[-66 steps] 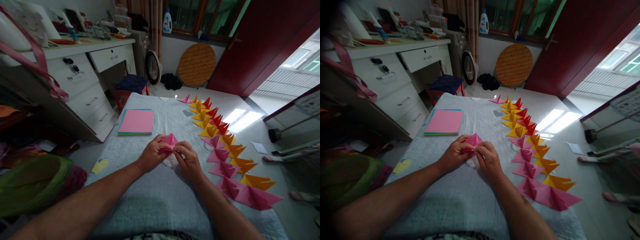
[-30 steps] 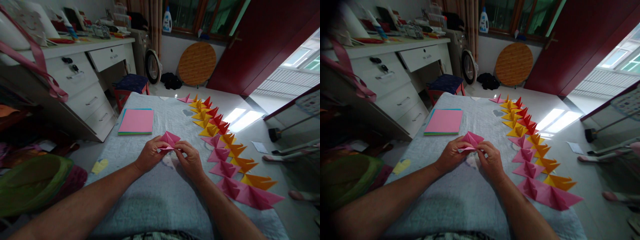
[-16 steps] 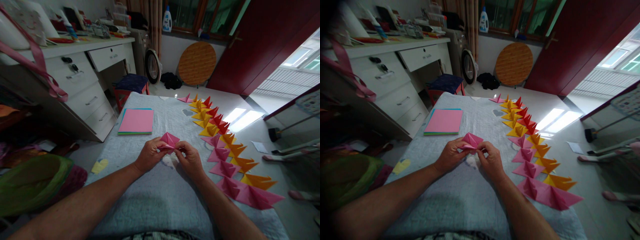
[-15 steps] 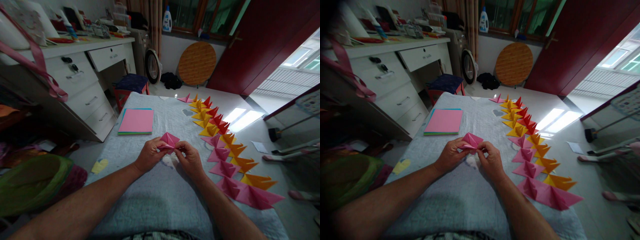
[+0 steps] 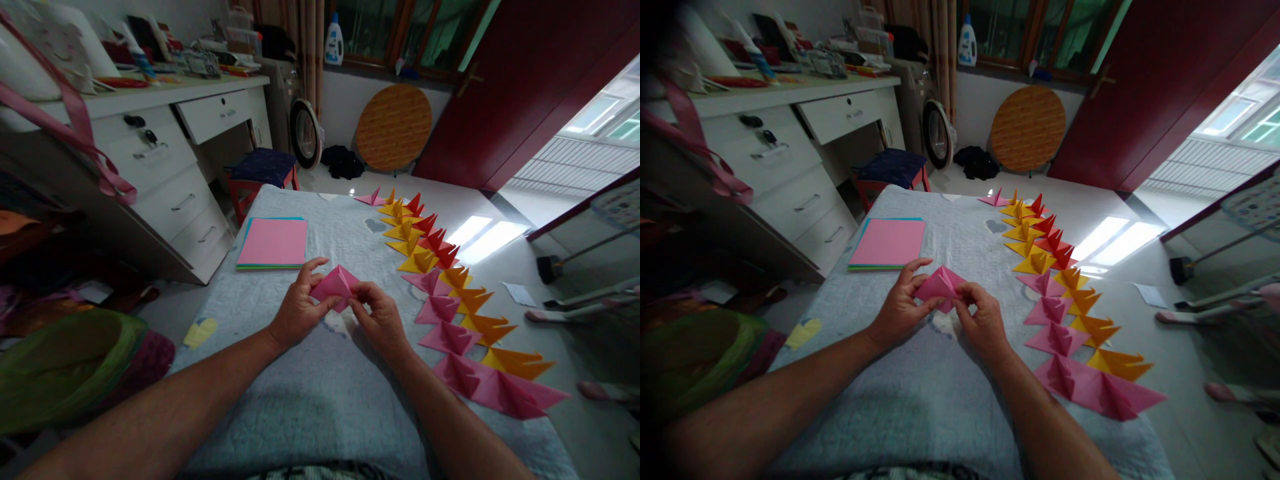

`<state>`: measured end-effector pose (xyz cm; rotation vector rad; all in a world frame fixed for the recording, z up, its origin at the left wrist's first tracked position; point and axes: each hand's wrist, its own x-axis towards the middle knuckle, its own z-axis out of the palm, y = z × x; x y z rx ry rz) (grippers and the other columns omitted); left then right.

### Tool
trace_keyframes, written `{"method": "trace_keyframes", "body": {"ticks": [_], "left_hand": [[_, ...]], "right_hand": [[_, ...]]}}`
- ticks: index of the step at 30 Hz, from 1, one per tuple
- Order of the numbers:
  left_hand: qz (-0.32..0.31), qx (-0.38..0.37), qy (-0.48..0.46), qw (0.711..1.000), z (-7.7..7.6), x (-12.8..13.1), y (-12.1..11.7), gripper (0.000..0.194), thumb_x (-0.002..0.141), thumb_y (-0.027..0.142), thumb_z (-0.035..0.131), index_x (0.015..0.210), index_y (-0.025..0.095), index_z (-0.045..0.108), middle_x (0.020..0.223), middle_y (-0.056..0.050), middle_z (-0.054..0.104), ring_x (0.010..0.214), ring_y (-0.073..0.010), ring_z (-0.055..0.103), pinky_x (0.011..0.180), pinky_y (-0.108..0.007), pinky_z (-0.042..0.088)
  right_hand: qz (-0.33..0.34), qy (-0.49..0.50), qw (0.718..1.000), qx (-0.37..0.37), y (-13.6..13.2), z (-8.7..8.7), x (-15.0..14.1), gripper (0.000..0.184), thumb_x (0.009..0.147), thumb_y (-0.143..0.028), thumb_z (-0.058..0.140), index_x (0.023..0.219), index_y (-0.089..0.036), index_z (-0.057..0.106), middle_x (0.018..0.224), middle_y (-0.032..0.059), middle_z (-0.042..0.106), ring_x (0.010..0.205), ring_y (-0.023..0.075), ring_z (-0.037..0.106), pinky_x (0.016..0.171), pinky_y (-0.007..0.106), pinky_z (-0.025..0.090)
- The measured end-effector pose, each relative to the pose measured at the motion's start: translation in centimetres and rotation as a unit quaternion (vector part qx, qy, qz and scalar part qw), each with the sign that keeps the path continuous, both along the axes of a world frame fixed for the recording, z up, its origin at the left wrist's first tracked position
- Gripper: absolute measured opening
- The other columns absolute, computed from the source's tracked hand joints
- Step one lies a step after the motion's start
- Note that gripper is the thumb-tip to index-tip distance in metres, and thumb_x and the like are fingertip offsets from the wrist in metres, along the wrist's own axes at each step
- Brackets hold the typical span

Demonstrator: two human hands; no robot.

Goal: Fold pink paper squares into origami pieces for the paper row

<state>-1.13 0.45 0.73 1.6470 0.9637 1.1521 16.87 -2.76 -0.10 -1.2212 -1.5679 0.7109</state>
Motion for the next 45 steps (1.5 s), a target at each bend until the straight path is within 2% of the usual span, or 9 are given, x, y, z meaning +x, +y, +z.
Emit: {"method": "trace_keyframes", "body": {"ticks": [4, 7, 11, 17, 21, 24, 39, 42, 45], "left_hand": [[-0.044, -0.061, -0.047, 0.996, 0.0, 0.05, -0.09, 0.077, 0.079, 0.024, 0.075, 0.146, 0.023, 0.038, 0.086, 0.001, 0.068, 0.067, -0.0113, 0.06, 0.066, -0.022, 0.046], [-0.058, -0.069, -0.031, 0.995, 0.01, -0.03, 0.0, 0.04, 0.077, 0.028, 0.078, 0.113, 0.017, 0.065, 0.08, 0.001, 0.065, 0.07, -0.0117, 0.056, 0.067, -0.022, 0.044], [-0.055, -0.054, 0.009, 0.997, -0.01, -0.18, 0.11, 0.021, 0.079, 0.032, 0.076, 0.074, 0.014, 0.066, 0.068, 0.003, 0.054, 0.066, -0.0107, 0.047, 0.063, -0.022, 0.038], [-0.066, -0.07, 0.005, 0.995, 0.11, -0.18, -0.07, 0.026, 0.082, 0.033, 0.07, 0.068, 0.014, 0.061, 0.063, 0.004, 0.048, 0.061, -0.0091, 0.041, 0.058, -0.021, 0.034], [-0.074, -0.063, 0.03, 0.995, 0.29, -0.23, -0.18, 0.024, 0.083, 0.035, 0.069, 0.072, 0.014, 0.062, 0.064, 0.003, 0.051, 0.061, -0.0097, 0.044, 0.057, -0.021, 0.035], [-0.07, -0.07, 0.014, 0.995, 0.28, -0.33, -0.08, 0.024, 0.083, 0.038, 0.07, 0.078, 0.015, 0.063, 0.066, 0.003, 0.054, 0.062, -0.0099, 0.047, 0.058, -0.02, 0.038], [-0.042, -0.069, 0.015, 0.997, 0.45, -0.65, 0.37, 0.038, 0.091, 0.044, 0.058, 0.066, 0.015, 0.059, 0.061, 0.003, 0.047, 0.058, -0.0095, 0.04, 0.054, -0.022, 0.033], [-0.023, -0.081, 0.016, 0.996, 0.47, -0.57, 0.47, 0.047, 0.092, 0.048, 0.055, 0.058, 0.016, 0.048, 0.057, 0.005, 0.039, 0.055, -0.0086, 0.034, 0.051, -0.022, 0.029], [-0.035, -0.119, -0.01, 0.992, 0.47, -0.47, 0.5, 0.052, 0.091, 0.056, 0.054, 0.058, 0.017, 0.046, 0.056, 0.005, 0.037, 0.052, -0.0076, 0.032, 0.048, -0.021, 0.027]], "right_hand": [[0.013, -0.04, 0.999, 0.013, -0.06, 0.47, 0.08, 0.009, 0.087, -0.017, 0.057, 0.087, -0.021, 0.065, 0.077, 0.0003, 0.065, 0.069, 0.014, 0.059, 0.067, 0.027, 0.046], [0.019, -0.048, 0.998, 0.04, -0.06, 0.73, 0.02, 0.009, 0.087, -0.016, 0.057, 0.082, -0.021, 0.064, 0.074, -0.0007, 0.06, 0.067, 0.0135, 0.055, 0.064, 0.026, 0.044], [0.027, -0.061, 0.996, 0.057, -0.13, 0.7, -0.15, 0.009, 0.087, -0.015, 0.058, 0.083, -0.022, 0.063, 0.08, 0.0008, 0.057, 0.075, 0.0158, 0.056, 0.067, 0.028, 0.045], [-0.051, -0.018, 0.998, 0.035, -0.05, 0.11, -0.24, 0.033, 0.075, -0.022, 0.07, 0.105, -0.023, 0.058, 0.105, 0.0058, 0.059, 0.1, 0.0217, 0.057, 0.082, 0.035, 0.049], [0.056, 0.06, 0.99, -0.117, 0.09, -0.18, -0.26, 0.015, 0.081, -0.032, 0.067, 0.089, -0.021, 0.06, 0.076, -0.0014, 0.059, 0.068, 0.0138, 0.056, 0.063, 0.027, 0.046], [0.099, 0.117, 0.971, -0.183, 0.1, -0.22, -0.37, 0.021, 0.082, -0.038, 0.067, 0.075, -0.021, 0.057, 0.06, -0.0051, 0.051, 0.053, 0.0106, 0.047, 0.051, 0.023, 0.037], [0.117, 0.116, 0.966, -0.199, 0.17, -0.12, -0.28, 0.012, 0.078, -0.028, 0.068, 0.082, -0.02, 0.06, 0.063, -0.0054, 0.053, 0.056, 0.0098, 0.048, 0.051, 0.022, 0.037], [0.102, 0.16, 0.959, -0.21, 0.18, -0.19, -0.35, 0.037, 0.073, -0.027, 0.072, 0.107, -0.023, 0.057, 0.07, -0.0069, 0.056, 0.057, 0.0102, 0.051, 0.051, 0.021, 0.039], [0.105, 0.165, 0.951, -0.241, 0.21, 0.01, -0.29, 0.029, 0.072, -0.03, 0.074, 0.095, -0.021, 0.058, 0.066, -0.0062, 0.056, 0.055, 0.0097, 0.05, 0.049, 0.02, 0.038]]}}
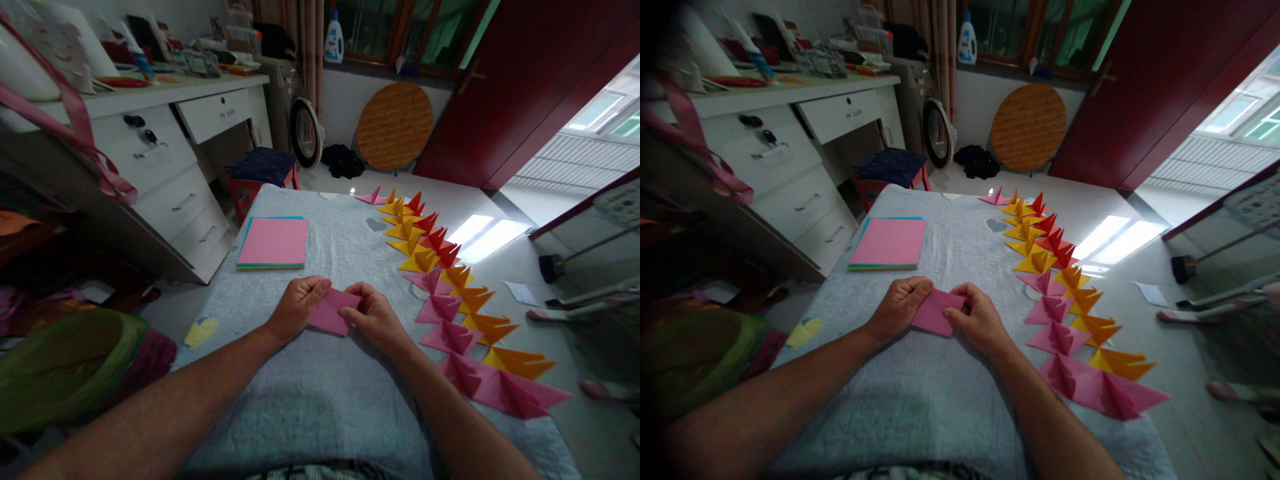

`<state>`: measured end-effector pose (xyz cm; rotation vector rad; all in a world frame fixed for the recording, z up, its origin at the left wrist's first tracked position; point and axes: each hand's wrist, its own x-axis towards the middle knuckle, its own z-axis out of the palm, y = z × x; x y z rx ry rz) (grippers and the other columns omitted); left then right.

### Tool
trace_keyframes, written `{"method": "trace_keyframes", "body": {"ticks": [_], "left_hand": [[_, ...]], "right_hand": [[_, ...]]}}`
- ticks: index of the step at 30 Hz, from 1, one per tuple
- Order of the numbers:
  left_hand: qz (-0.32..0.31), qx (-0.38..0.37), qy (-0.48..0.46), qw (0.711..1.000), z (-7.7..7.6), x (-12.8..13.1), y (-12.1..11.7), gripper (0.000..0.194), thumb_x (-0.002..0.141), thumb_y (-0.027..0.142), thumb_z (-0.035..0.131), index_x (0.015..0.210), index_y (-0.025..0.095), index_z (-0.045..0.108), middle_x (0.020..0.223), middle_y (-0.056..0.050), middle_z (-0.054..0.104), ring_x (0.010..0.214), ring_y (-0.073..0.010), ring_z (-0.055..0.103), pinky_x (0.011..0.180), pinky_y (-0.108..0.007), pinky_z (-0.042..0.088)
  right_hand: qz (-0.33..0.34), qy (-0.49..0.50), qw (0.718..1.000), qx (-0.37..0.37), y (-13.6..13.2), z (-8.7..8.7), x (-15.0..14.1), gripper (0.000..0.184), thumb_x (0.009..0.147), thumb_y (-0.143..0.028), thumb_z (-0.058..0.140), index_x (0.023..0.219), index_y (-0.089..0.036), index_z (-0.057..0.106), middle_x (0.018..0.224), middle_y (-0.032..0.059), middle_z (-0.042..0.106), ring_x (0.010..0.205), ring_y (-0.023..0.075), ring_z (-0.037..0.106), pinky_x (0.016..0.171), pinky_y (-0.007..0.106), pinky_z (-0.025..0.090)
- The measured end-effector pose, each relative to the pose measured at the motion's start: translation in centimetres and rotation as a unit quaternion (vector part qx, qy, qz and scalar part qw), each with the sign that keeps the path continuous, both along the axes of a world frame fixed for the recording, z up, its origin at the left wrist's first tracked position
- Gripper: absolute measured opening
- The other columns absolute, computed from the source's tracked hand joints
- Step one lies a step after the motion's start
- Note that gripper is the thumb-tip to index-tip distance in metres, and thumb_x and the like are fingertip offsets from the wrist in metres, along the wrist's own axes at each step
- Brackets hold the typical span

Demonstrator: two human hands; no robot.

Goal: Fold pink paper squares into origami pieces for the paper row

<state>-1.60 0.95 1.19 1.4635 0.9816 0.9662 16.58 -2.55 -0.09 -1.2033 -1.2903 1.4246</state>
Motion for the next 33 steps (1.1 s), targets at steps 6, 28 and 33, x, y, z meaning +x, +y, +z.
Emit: {"method": "trace_keyframes", "body": {"ticks": [6, 28, 33], "left_hand": [[-0.112, -0.077, -0.022, 0.991, -0.6, 0.2, -0.2, 0.044, 0.071, 0.049, 0.08, 0.089, 0.012, 0.066, 0.07, 0.001, 0.061, 0.058, -0.0103, 0.052, 0.055, -0.021, 0.042], [-0.129, -0.043, -0.006, 0.991, -0.9, 0.2, 0.3, 0.033, 0.081, 0.04, 0.073, 0.093, 0.01, 0.076, 0.071, -0.003, 0.07, 0.06, -0.0125, 0.058, 0.058, -0.024, 0.045], [-0.131, -0.048, -0.004, 0.99, -1.1, 0.0, 0.4, 0.028, 0.082, 0.038, 0.071, 0.087, 0.011, 0.074, 0.071, -0.002, 0.069, 0.06, -0.0125, 0.058, 0.06, -0.024, 0.043]], "right_hand": [[-0.026, -0.016, 0.999, 0.018, 0.1, 0.3, 0.3, 0.026, 0.073, -0.038, 0.075, 0.07, -0.02, 0.057, 0.055, -0.0057, 0.052, 0.05, 0.0087, 0.044, 0.046, 0.021, 0.033], [-0.005, -0.068, 0.994, 0.08, 0.4, -0.1, 0.9, 0.022, 0.084, -0.04, 0.065, 0.075, -0.02, 0.062, 0.064, -0.0037, 0.052, 0.059, 0.0116, 0.045, 0.056, 0.024, 0.036], [0.01, -0.102, 0.99, 0.102, 0.3, 0.1, 1.3, 0.018, 0.087, -0.033, 0.058, 0.078, -0.02, 0.065, 0.066, -0.0024, 0.057, 0.062, 0.0131, 0.05, 0.061, 0.026, 0.039]]}}
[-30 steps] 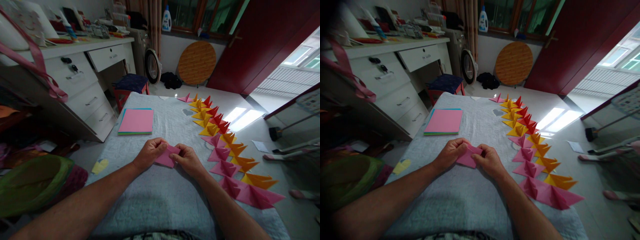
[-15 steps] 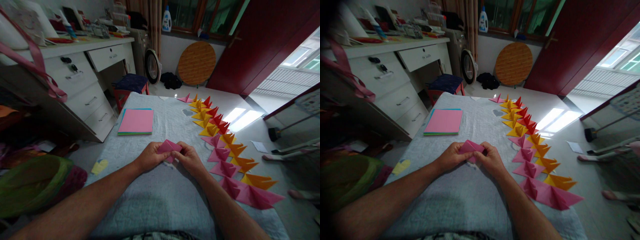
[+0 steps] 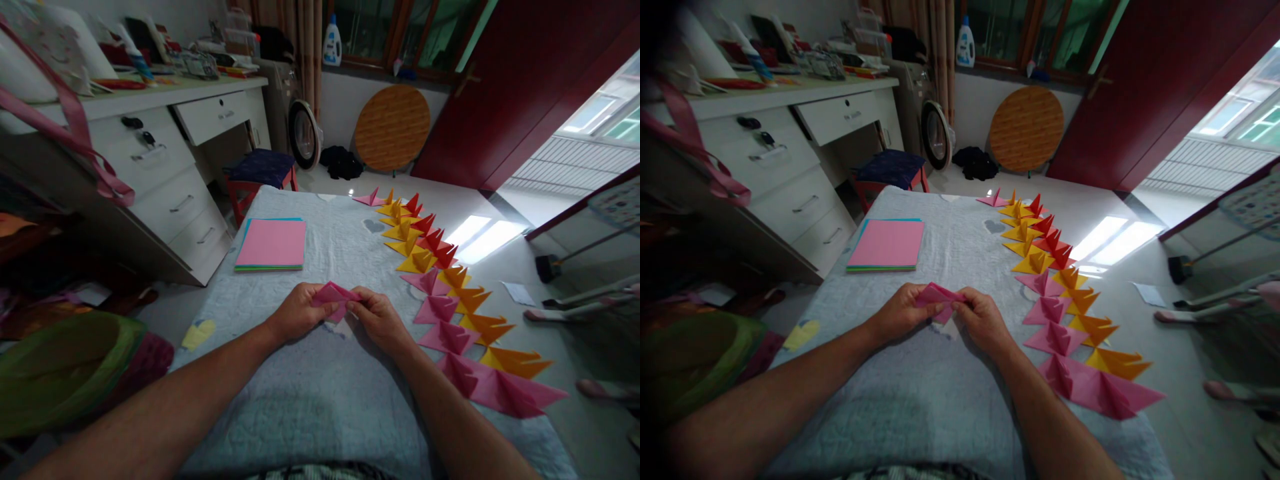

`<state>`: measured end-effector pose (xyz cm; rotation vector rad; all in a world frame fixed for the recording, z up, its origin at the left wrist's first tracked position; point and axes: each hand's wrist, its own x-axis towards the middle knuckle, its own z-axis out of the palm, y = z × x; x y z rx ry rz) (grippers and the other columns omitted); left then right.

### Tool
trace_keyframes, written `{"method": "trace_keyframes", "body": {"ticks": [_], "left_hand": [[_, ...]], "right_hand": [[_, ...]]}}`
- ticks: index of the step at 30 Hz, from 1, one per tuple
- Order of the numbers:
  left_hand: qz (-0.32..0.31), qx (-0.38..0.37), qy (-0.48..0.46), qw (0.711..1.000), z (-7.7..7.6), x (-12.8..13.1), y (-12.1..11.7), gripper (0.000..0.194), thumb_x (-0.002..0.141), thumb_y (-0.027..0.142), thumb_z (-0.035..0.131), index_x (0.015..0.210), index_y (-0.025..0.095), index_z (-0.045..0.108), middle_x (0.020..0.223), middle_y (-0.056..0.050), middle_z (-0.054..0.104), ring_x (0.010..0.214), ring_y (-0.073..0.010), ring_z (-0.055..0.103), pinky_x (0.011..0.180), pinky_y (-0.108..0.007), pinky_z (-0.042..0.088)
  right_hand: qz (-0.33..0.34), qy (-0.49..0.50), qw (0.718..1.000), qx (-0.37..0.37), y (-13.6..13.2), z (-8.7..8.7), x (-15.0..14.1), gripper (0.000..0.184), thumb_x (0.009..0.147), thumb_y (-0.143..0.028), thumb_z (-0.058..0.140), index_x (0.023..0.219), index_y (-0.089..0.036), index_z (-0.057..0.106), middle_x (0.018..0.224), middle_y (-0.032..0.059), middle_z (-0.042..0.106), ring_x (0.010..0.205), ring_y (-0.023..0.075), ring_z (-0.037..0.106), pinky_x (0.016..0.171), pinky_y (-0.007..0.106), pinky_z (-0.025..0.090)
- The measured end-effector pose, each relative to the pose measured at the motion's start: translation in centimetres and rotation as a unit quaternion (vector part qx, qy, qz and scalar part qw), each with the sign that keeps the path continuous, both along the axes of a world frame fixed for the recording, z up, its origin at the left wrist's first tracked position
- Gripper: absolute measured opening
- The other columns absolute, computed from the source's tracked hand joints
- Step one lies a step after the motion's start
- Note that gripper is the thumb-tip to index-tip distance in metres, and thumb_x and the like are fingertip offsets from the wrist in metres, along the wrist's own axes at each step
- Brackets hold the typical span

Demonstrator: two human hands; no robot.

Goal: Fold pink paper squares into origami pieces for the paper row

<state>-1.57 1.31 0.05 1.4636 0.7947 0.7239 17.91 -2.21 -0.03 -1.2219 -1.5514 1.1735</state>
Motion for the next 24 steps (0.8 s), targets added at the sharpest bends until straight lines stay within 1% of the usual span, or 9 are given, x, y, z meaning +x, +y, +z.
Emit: {"method": "trace_keyframes", "body": {"ticks": [2, 3, 4, 7, 8, 10, 13, 17, 24], "left_hand": [[0.012, 0.03, 0.023, 0.999, 0.1, -0.1, 0.0, 0.025, 0.083, 0.035, 0.069, 0.09, 0.012, 0.074, 0.073, -0.003, 0.07, 0.063, -0.0134, 0.059, 0.061, -0.024, 0.043], [0.021, 0.059, 0.044, 0.997, 0.2, -0.2, 0.0, 0.022, 0.083, 0.033, 0.068, 0.091, 0.012, 0.074, 0.075, -0.003, 0.07, 0.064, -0.0138, 0.059, 0.062, -0.024, 0.043], [0.031, 0.095, 0.067, 0.993, 0.3, -0.2, 0.0, 0.019, 0.084, 0.03, 0.067, 0.09, 0.013, 0.074, 0.075, -0.003, 0.069, 0.065, -0.014, 0.059, 0.062, -0.024, 0.042], [0.052, 0.212, 0.128, 0.967, 0.7, -0.3, 0.0, 0.012, 0.086, 0.023, 0.065, 0.082, 0.016, 0.073, 0.072, -0.001, 0.065, 0.066, -0.0134, 0.057, 0.061, -0.023, 0.039], [0.056, 0.242, 0.14, 0.958, 0.7, -0.3, 0.0, 0.011, 0.086, 0.022, 0.064, 0.08, 0.016, 0.073, 0.07, 0.0, 0.063, 0.065, -0.0129, 0.056, 0.061, -0.023, 0.038], [0.06, 0.283, 0.155, 0.945, 0.8, -0.2, -0.1, 0.011, 0.087, 0.021, 0.065, 0.079, 0.017, 0.072, 0.069, 0.001, 0.06, 0.065, -0.0123, 0.054, 0.062, -0.023, 0.036], [0.067, 0.297, 0.16, 0.939, 0.7, -0.1, -0.2, 0.016, 0.089, 0.028, 0.065, 0.08, 0.016, 0.071, 0.069, 0.001, 0.059, 0.066, -0.0126, 0.054, 0.062, -0.024, 0.036], [0.076, 0.285, 0.142, 0.945, 0.7, 0.0, -0.4, 0.02, 0.092, 0.033, 0.063, 0.082, 0.017, 0.071, 0.073, 0.0, 0.061, 0.069, -0.0136, 0.055, 0.065, -0.025, 0.039], [0.063, 0.288, 0.124, 0.948, 0.7, -0.1, -0.2, 0.018, 0.093, 0.031, 0.062, 0.083, 0.017, 0.069, 0.077, -0.001, 0.064, 0.073, -0.0148, 0.057, 0.069, -0.026, 0.043]], "right_hand": [[-0.006, -0.01, 1.0, 0.011, -0.1, 0.1, 0.0, 0.014, 0.088, -0.029, 0.055, 0.084, -0.02, 0.066, 0.073, -0.0004, 0.062, 0.069, 0.0151, 0.056, 0.067, 0.028, 0.044], [-0.019, -0.019, 0.999, 0.026, -0.2, 0.2, 0.0, 0.012, 0.086, -0.026, 0.055, 0.09, -0.021, 0.066, 0.08, 0.001, 0.065, 0.075, 0.0164, 0.059, 0.071, 0.03, 0.046], [-0.039, -0.031, 0.997, 0.051, -0.3, 0.3, -0.1, 0.016, 0.084, -0.022, 0.056, 0.097, -0.022, 0.065, 0.089, 0.0026, 0.067, 0.082, 0.0178, 0.061, 0.076, 0.032, 0.047], [-0.095, -0.067, 0.979, 0.165, -0.6, 0.6, -0.3, 0.039, 0.078, -0.015, 0.061, 0.116, -0.025, 0.06, 0.113, 0.0066, 0.064, 0.103, 0.0216, 0.059, 0.088, 0.036, 0.048], [-0.1, -0.074, 0.972, 0.201, -0.7, 0.7, -0.4, 0.041, 0.078, -0.014, 0.061, 0.118, -0.025, 0.06, 0.115, 0.0072, 0.062, 0.107, 0.0224, 0.058, 0.09, 0.038, 0.048], [-0.095, -0.089, 0.959, 0.252, -0.9, 0.9, -0.6, 0.037, 0.082, -0.013, 0.061, 0.116, -0.026, 0.062, 0.113, 0.0074, 0.06, 0.109, 0.0231, 0.056, 0.094, 0.041, 0.047], [-0.089, -0.12, 0.945, 0.29, -1.1, 1.0, -0.8, 0.032, 0.085, -0.011, 0.06, 0.113, -0.026, 0.066, 0.108, 0.0068, 0.06, 0.105, 0.0227, 0.056, 0.094, 0.042, 0.047], [-0.092, -0.141, 0.927, 0.337, -1.2, 1.0, -0.8, 0.038, 0.086, -0.008, 0.059, 0.117, -0.028, 0.067, 0.105, 0.0063, 0.061, 0.099, 0.0218, 0.056, 0.085, 0.039, 0.049], [-0.089, -0.155, 0.918, 0.354, -1.4, 1.2, -0.8, 0.047, 0.085, -0.004, 0.057, 0.121, -0.032, 0.067, 0.106, 0.0058, 0.059, 0.098, 0.0219, 0.055, 0.081, 0.039, 0.05]]}}
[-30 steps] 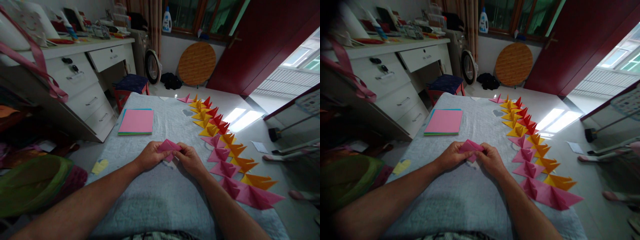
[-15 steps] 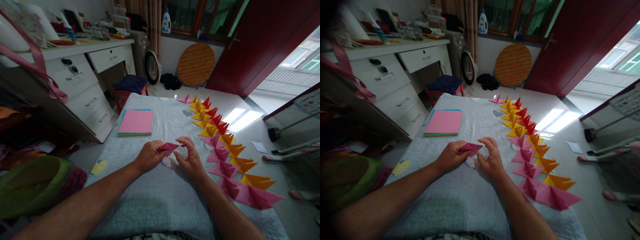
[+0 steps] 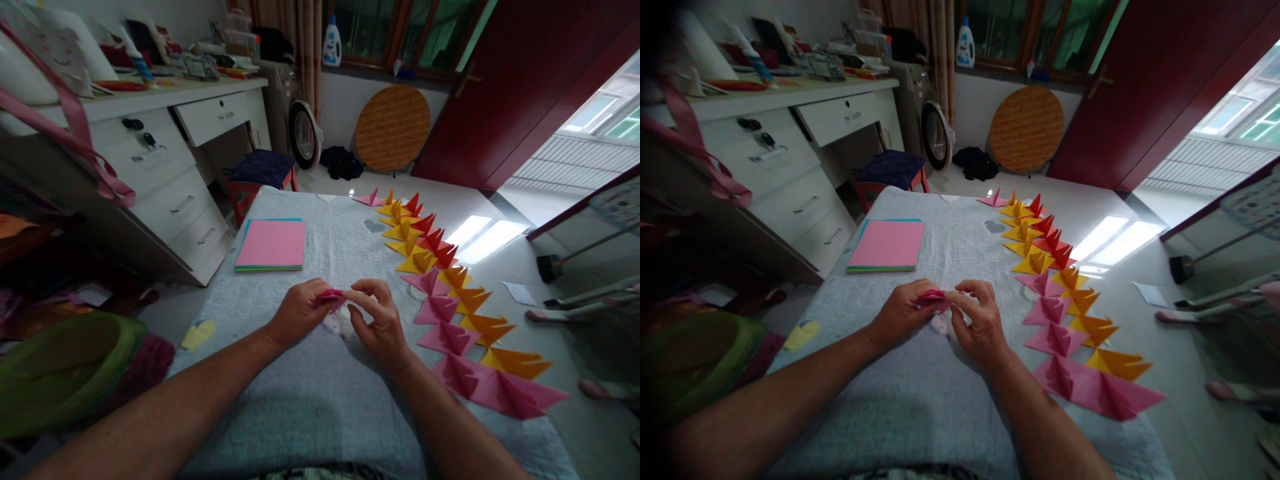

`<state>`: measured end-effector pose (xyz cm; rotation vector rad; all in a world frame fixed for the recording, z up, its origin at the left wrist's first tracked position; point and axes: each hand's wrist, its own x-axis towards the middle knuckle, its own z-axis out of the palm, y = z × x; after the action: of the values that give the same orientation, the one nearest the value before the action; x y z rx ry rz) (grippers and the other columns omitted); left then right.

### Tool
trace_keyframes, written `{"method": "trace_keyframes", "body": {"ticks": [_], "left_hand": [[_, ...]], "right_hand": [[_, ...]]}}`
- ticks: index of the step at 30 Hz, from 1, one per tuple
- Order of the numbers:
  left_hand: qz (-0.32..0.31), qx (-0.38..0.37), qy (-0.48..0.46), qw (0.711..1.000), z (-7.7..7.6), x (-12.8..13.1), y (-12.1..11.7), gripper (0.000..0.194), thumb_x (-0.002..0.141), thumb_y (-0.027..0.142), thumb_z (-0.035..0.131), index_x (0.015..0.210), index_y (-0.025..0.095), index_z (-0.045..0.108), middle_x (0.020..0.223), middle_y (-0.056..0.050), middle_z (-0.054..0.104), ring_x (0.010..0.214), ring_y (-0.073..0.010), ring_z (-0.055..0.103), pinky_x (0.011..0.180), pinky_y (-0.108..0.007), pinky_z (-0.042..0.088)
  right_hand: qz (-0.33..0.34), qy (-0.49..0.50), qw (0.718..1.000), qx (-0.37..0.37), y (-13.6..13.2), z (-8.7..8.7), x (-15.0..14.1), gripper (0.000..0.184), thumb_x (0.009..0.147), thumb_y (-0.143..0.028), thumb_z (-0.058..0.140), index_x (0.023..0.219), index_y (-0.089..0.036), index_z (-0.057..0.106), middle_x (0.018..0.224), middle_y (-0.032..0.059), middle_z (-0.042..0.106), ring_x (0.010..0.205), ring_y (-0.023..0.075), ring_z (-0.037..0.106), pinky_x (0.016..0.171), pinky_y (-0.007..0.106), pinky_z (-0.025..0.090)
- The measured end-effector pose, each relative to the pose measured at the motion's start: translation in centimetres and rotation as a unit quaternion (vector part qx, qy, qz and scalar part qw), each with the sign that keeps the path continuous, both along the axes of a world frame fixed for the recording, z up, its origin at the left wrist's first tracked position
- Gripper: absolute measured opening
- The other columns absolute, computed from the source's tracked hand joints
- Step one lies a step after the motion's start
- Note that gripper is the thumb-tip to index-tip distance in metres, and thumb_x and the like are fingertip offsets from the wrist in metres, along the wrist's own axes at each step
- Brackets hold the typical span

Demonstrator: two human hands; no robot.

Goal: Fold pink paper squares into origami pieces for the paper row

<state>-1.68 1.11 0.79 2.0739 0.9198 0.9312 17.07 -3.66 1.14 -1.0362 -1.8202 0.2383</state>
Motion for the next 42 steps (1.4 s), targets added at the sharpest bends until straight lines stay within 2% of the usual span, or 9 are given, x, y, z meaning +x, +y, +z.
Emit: {"method": "trace_keyframes", "body": {"ticks": [7, 13, 17, 21, 23, 25, 28, 33, 42], "left_hand": [[0.001, 0.007, 0.001, 1.0, 0.1, 0.0, 0.1, 0.021, 0.093, 0.032, 0.062, 0.081, 0.016, 0.068, 0.075, -0.001, 0.062, 0.071, -0.0147, 0.057, 0.066, -0.026, 0.042], [-0.023, 0.054, 0.014, 0.998, 0.4, 0.1, -0.2, 0.022, 0.096, 0.03, 0.056, 0.082, 0.016, 0.066, 0.076, -0.002, 0.063, 0.073, -0.0149, 0.058, 0.068, -0.026, 0.044], [-0.014, 0.095, -0.002, 0.995, 0.0, 0.1, -0.3, 0.009, 0.094, 0.022, 0.058, 0.1, 0.019, 0.063, 0.092, -0.003, 0.066, 0.088, -0.0171, 0.063, 0.078, -0.029, 0.05], [0.044, 0.122, -0.029, 0.991, -0.5, 0.2, -0.3, 0.041, 0.089, 0.022, 0.066, 0.126, 0.023, 0.048, 0.121, -0.008, 0.061, 0.112, -0.0211, 0.061, 0.097, -0.037, 0.051], [0.049, 0.145, -0.041, 0.987, -0.6, 0.2, -0.4, 0.048, 0.088, 0.021, 0.067, 0.13, 0.025, 0.044, 0.129, -0.009, 0.056, 0.122, -0.0228, 0.055, 0.104, -0.041, 0.048], [0.041, 0.151, -0.041, 0.987, -0.5, 0.1, -0.5, 0.047, 0.088, 0.019, 0.067, 0.129, 0.026, 0.045, 0.133, -0.011, 0.052, 0.127, -0.0238, 0.052, 0.106, -0.043, 0.046], [0.02, 0.119, -0.032, 0.992, -0.1, 0.0, -0.5, 0.034, 0.087, 0.016, 0.066, 0.118, 0.024, 0.054, 0.129, -0.01, 0.053, 0.121, -0.0229, 0.055, 0.1, -0.04, 0.05], [-0.018, 0.051, -0.05, 0.997, 0.2, -0.1, -0.2, 0.005, 0.088, 0.017, 0.066, 0.091, 0.02, 0.066, 0.105, -0.006, 0.063, 0.098, -0.0183, 0.062, 0.087, -0.032, 0.052], [-0.021, 0.01, -0.075, 0.997, 0.2, 0.0, 0.2, 0.009, 0.087, 0.025, 0.071, 0.095, 0.023, 0.076, 0.097, -0.004, 0.067, 0.091, -0.0167, 0.063, 0.083, -0.031, 0.052]], "right_hand": [[0.001, -0.001, 1.0, -0.006, -0.1, 0.1, -0.1, 0.041, 0.084, -0.004, 0.056, 0.114, -0.028, 0.069, 0.105, 0.0064, 0.059, 0.098, 0.0218, 0.055, 0.081, 0.038, 0.049], [0.001, 0.013, 1.0, -0.028, 0.0, -0.2, -0.3, 0.032, 0.082, -0.007, 0.06, 0.108, -0.024, 0.069, 0.107, 0.0079, 0.06, 0.101, 0.0235, 0.056, 0.085, 0.04, 0.049], [-0.004, 0.012, 0.999, -0.041, 0.1, -0.5, -0.2, 0.027, 0.086, -0.01, 0.059, 0.105, -0.026, 0.071, 0.107, 0.0074, 0.061, 0.101, 0.0228, 0.057, 0.083, 0.039, 0.049], [0.001, 0.043, 0.997, -0.058, 0.4, -0.7, -0.1, 0.024, 0.091, -0.012, 0.057, 0.105, -0.026, 0.071, 0.106, 0.0069, 0.06, 0.098, 0.0206, 0.058, 0.083, 0.037, 0.05], [0.005, 0.057, 0.996, -0.063, 0.6, -0.8, 0.0, 0.023, 0.091, -0.012, 0.057, 0.104, -0.025, 0.071, 0.104, 0.0066, 0.06, 0.096, 0.0197, 0.059, 0.083, 0.036, 0.05], [0.009, 0.065, 0.995, -0.069, 0.7, -0.9, 0.0, 0.022, 0.091, -0.012, 0.056, 0.102, -0.025, 0.07, 0.103, 0.0062, 0.06, 0.096, 0.0191, 0.06, 0.083, 0.034, 0.05], [0.019, 0.071, 0.994, -0.078, 0.7, -0.9, -0.1, 0.02, 0.092, -0.012, 0.056, 0.1, -0.024, 0.069, 0.101, 0.0057, 0.061, 0.094, 0.0182, 0.061, 0.082, 0.032, 0.051], [0.034, 0.072, 0.993, -0.084, 0.7, -0.7, -0.1, 0.023, 0.089, -0.008, 0.053, 0.099, -0.023, 0.068, 0.099, 0.0052, 0.062, 0.093, 0.0174, 0.062, 0.082, 0.031, 0.051], [0.048, 0.07, 0.993, -0.084, 0.7, -0.5, -0.3, 0.025, 0.087, -0.007, 0.051, 0.101, -0.022, 0.066, 0.097, 0.006, 0.066, 0.09, 0.0173, 0.064, 0.079, 0.032, 0.053]]}}
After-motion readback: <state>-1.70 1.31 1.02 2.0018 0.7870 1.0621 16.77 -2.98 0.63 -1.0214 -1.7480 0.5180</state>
